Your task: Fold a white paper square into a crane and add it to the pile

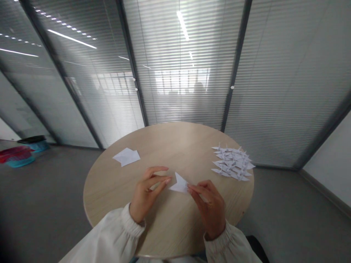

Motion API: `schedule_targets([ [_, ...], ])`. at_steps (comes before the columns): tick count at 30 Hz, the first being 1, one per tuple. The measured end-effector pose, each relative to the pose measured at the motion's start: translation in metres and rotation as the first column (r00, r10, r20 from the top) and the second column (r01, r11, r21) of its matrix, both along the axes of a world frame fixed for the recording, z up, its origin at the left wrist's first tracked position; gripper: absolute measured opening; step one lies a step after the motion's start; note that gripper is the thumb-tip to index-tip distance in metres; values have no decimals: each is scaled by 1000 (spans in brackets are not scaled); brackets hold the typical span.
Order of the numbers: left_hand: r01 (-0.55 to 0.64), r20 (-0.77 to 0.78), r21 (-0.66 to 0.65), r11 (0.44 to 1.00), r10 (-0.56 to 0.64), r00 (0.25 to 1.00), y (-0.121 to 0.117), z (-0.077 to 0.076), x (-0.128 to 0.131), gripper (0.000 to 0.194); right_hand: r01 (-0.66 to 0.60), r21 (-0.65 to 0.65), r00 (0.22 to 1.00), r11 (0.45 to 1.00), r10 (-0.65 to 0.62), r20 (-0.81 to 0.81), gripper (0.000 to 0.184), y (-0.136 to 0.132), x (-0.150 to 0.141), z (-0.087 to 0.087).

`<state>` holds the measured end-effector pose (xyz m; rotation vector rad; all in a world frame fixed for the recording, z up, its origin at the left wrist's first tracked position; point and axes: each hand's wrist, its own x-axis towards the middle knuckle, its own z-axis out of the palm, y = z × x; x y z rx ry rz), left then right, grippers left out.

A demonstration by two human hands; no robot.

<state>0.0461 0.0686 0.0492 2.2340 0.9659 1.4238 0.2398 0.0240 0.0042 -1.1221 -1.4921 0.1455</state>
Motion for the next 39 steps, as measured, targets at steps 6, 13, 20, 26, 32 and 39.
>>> schedule_targets([
  [6, 143, 32, -281, 949, -139, 990, -2, -6, 7, 33, 49, -13, 999, 999, -50, -15, 13, -1, 0, 2],
  [13, 364, 119, -513, 777, -355, 927, -1, -8, 11, 20, -20, -29, 1000, 999, 20, -5, 15, -3, 0, 2],
  [20, 435, 239, -566, 700, -366, 900, 2, -6, 9, 28, -68, -24, 997, 997, 68, -22, 26, -1, 1, 4],
  [26, 452, 267, -598, 661, -368, 891, -1, -4, 11, 36, -131, -62, 988, 989, 125, -90, 31, 3, 4, 2],
  [32, 472, 248, -613, 634, -413, 876, -2, -5, 11, 42, -129, -102, 975, 986, 107, -194, 32, 6, 5, -3],
  [39, 466, 248, -577, 671, -399, 883, 0, -8, 10, 38, -294, -232, 945, 927, 246, -215, 28, 3, 3, -1],
])
